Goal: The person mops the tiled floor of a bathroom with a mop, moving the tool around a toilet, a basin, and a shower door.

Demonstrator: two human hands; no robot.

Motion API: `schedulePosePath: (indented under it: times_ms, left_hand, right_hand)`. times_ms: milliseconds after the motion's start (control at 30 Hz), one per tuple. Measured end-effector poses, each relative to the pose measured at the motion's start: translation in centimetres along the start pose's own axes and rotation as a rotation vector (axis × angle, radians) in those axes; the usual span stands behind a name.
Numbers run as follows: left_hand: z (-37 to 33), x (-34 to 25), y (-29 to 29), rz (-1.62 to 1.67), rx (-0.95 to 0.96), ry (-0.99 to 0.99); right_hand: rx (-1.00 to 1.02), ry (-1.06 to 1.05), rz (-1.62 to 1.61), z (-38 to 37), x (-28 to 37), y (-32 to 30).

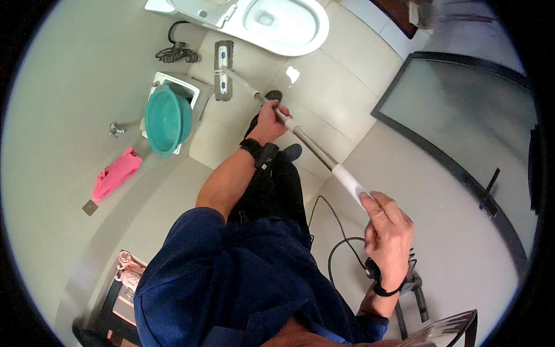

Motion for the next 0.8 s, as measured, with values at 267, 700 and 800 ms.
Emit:
schedulePosePath:
  times_ms: [267,700,800]
  left_hand:
    - [0.2,-7.4,7.2,0.169,0.348,0.048]
    - [5.2,-18.3,12.7,0.512,0.429,0.326]
    - [7.4,-19.1,15.6,0.662,0.438,0.321]
  right_hand:
    - [0.139,-0.091,0.351,-13.0,4.8,-5.3]
    - [0.233,-0.756,0.481,-33.8,14.8,-11.8]
    - [0.208,-0.836,0.567,-36.4,16.3,-13.3]
Point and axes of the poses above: each hand's wrist, its own z-axis away from the middle knuckle, its own y-axis out of the palm, x = y × z, the point moved 5 cm from there along -z, towards the middle knuckle, and after that the axes turned 11 degrees about -y, right-handed, at the moved point
